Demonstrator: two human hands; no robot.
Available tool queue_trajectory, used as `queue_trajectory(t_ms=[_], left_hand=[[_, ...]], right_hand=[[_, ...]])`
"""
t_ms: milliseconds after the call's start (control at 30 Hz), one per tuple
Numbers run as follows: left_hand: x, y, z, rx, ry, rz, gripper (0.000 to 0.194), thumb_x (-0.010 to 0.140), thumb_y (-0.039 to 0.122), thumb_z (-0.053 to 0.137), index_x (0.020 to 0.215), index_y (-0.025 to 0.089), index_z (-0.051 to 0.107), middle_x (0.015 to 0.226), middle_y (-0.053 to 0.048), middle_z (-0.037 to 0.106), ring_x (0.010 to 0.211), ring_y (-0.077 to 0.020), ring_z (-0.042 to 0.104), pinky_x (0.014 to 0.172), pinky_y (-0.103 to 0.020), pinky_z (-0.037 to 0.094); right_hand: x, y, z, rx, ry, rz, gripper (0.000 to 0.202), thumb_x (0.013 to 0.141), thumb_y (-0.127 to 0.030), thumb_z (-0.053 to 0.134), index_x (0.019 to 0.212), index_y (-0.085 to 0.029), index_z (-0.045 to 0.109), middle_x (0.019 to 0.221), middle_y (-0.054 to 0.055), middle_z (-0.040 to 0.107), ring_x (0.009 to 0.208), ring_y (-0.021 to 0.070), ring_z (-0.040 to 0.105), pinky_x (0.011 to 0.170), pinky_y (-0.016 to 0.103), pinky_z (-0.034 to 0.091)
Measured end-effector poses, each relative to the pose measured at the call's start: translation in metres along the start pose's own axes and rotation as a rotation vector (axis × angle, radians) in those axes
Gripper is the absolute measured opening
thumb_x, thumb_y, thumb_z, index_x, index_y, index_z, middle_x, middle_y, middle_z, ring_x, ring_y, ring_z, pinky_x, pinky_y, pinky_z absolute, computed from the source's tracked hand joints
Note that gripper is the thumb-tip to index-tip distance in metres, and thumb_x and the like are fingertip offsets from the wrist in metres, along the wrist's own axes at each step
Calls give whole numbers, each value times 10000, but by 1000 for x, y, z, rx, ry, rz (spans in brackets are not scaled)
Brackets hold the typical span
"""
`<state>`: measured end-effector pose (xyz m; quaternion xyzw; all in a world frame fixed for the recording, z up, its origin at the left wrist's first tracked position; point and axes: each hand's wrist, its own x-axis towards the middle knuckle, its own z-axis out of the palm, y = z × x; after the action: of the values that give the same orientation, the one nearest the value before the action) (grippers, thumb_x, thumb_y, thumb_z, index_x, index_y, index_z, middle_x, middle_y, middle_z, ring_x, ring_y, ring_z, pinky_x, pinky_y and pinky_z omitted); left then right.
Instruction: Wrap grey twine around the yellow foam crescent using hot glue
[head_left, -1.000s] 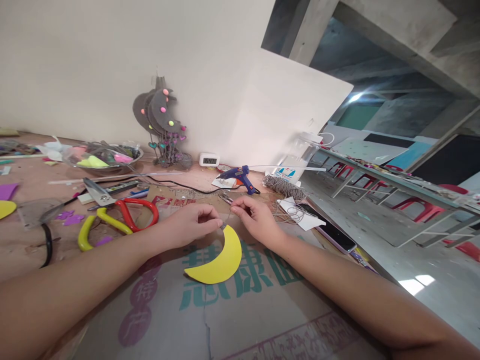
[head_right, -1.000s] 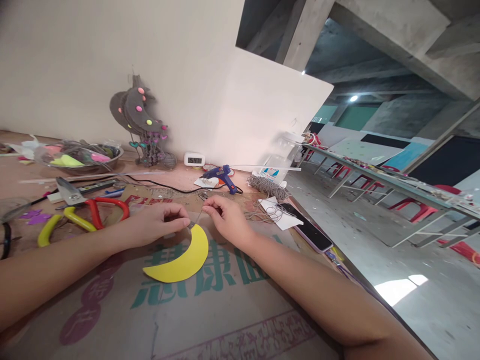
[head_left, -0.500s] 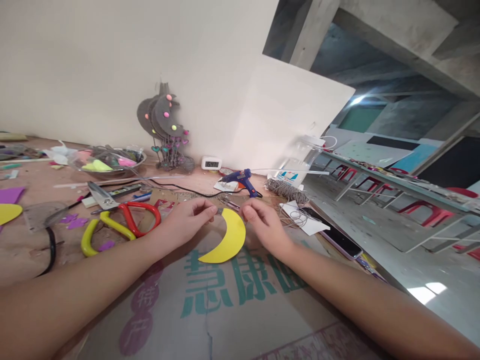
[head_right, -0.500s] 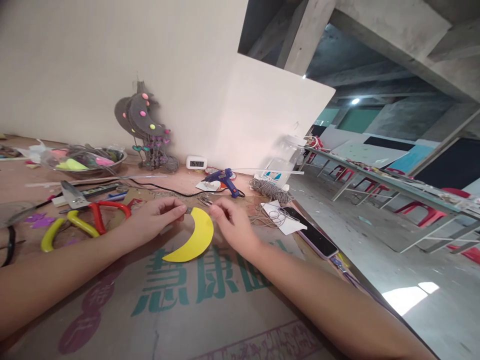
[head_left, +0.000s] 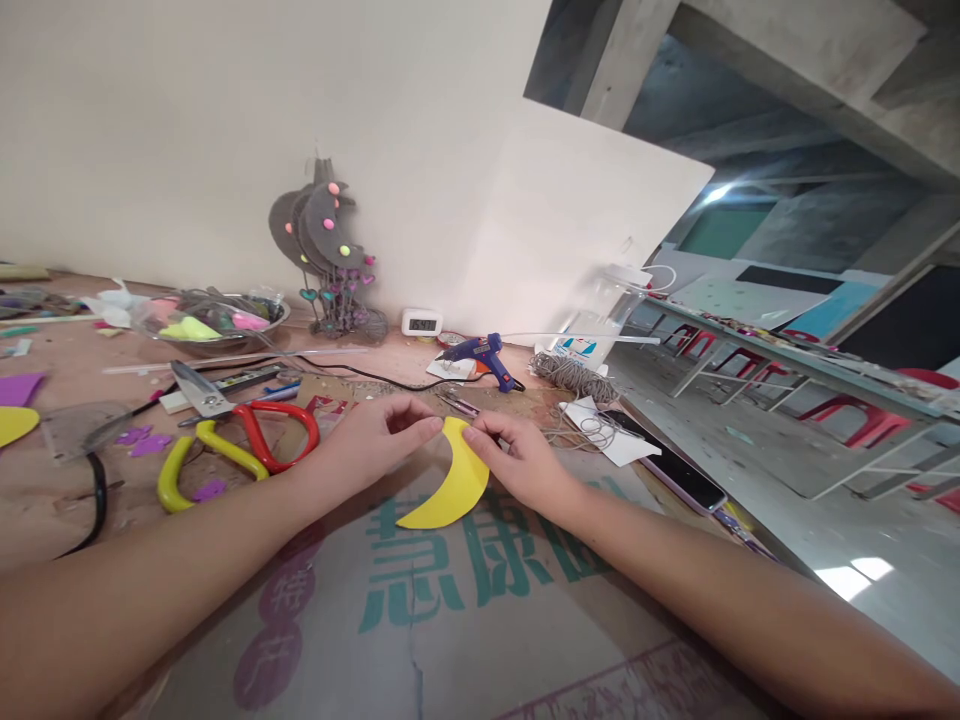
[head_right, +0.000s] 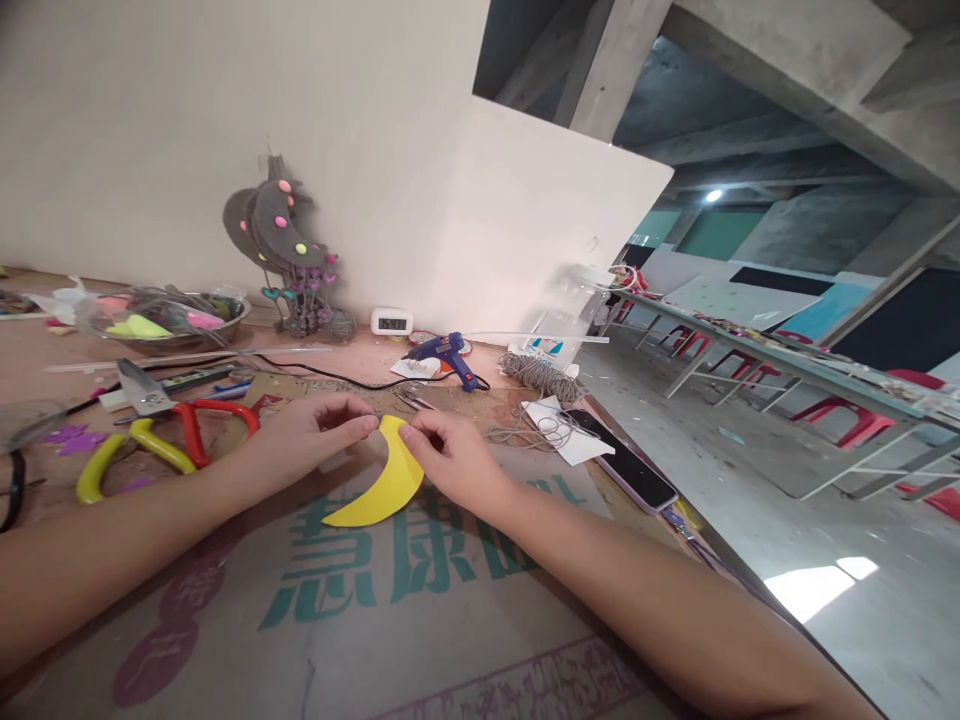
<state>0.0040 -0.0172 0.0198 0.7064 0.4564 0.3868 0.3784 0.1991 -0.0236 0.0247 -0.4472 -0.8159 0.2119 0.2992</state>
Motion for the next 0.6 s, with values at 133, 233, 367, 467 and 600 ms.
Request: queue_trajectory(t_ms=[133,233,367,467,600], left_hand=[[-2,3,0,67,-1,-23,272,740,421,506,742,174,618,703,3,616,640,-137,521,563,-235,384],[-2,2,0,85,-16,-11,260,763,412,484,739,181,603,699,15,599,651,-136,520,579,-232,378],[0,-3,-1,84,5,50,320,820,417,399,703,181,582,676,18,574,680,-140,530,608,-231,376],[2,-5,-1,95,5,46,334,819,439,400,720,183,590,691,15,584,690,-146,537,611,-235,376],[3,-6,-1,94,-18,30,281,800,416,439,746,185,588,703,19,583,685,-144,532,610,-237,375]], right_hand=[[-1,-1,0,-19,-5,3,326,870,-359,398,604,-172,410,584,-32,373,561,93,357,511,215,276],[0,-1,0,-7,-13,1,324,871,-361,402,611,-169,416,587,-33,373,564,90,356,514,212,276],[1,3,0,60,-18,16,329,878,-383,395,636,-164,437,608,-30,382,571,90,362,520,211,283],[1,5,1,100,-19,39,336,872,-409,403,652,-161,454,611,-29,386,568,90,368,517,209,289],[3,6,-3,94,-5,6,349,892,-403,366,668,-160,478,606,-28,403,569,93,391,526,208,314]])
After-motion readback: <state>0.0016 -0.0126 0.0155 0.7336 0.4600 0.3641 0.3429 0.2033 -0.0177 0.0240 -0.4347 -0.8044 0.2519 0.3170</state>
